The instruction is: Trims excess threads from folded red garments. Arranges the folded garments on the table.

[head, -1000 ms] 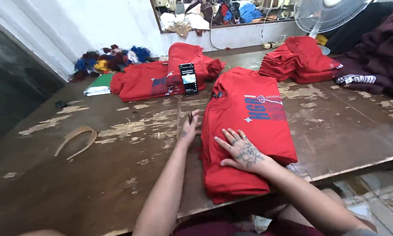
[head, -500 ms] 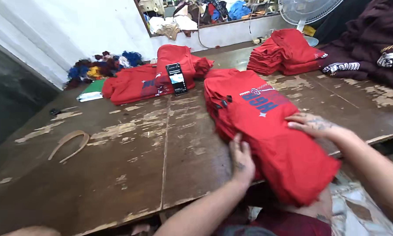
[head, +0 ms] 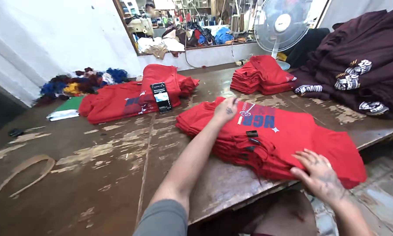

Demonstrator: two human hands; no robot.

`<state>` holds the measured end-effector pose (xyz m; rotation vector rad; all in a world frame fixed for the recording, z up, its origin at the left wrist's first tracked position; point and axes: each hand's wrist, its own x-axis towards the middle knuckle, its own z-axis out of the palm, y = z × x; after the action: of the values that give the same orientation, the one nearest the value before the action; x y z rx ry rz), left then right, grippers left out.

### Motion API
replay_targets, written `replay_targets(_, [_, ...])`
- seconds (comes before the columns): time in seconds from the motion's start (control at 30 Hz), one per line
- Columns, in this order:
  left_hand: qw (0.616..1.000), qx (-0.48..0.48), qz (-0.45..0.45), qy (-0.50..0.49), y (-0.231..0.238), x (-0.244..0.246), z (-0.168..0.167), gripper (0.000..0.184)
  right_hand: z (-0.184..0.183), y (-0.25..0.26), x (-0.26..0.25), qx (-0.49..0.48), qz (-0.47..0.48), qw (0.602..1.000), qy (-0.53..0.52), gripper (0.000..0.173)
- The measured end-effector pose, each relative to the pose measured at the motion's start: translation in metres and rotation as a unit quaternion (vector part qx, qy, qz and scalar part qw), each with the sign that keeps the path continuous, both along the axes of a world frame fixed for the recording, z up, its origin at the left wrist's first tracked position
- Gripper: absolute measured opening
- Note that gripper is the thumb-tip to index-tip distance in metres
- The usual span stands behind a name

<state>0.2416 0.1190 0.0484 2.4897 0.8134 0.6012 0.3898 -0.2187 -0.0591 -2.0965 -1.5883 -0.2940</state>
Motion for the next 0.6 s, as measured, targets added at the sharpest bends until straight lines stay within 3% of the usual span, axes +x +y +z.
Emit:
replay_targets(0.1, [0.986,0.073,0.075,0.133,0.069,0.005,-0.012,0.038,-0.035,-0.003,-0.025,0.063,-0.054,0.991,-0.108,0.088])
replay_targets(0.17, [0.979,0.088,0.067,0.172,0.105,-0.006,-0.034,0.042,-0.051,0.003,-0.013,0.11,-0.055,0.984,-0.131,0.068])
replay_targets(0.27, [0.979,0.016,0.058,0.196,0.133,-0.031,-0.075,0.046,-0.065,0.008,0.022,0.131,-0.034,0.979,-0.151,0.052])
replay_targets(0.37, [0.971,0.002,0.075,0.227,0.117,-0.058,-0.076,0.048,-0.06,0.009,0.048,0.119,-0.03,0.983,-0.136,0.05])
replay_targets(0.53, [0.962,0.04,0.105,0.248,0.049,-0.129,-0.07,0.049,-0.063,0.011,0.075,0.088,-0.082,0.992,-0.049,0.068])
replay_targets(0.6, [0.959,0.06,0.12,0.25,0.03,-0.158,-0.072,0.048,-0.065,0.02,0.075,0.098,-0.068,0.992,-0.035,0.064])
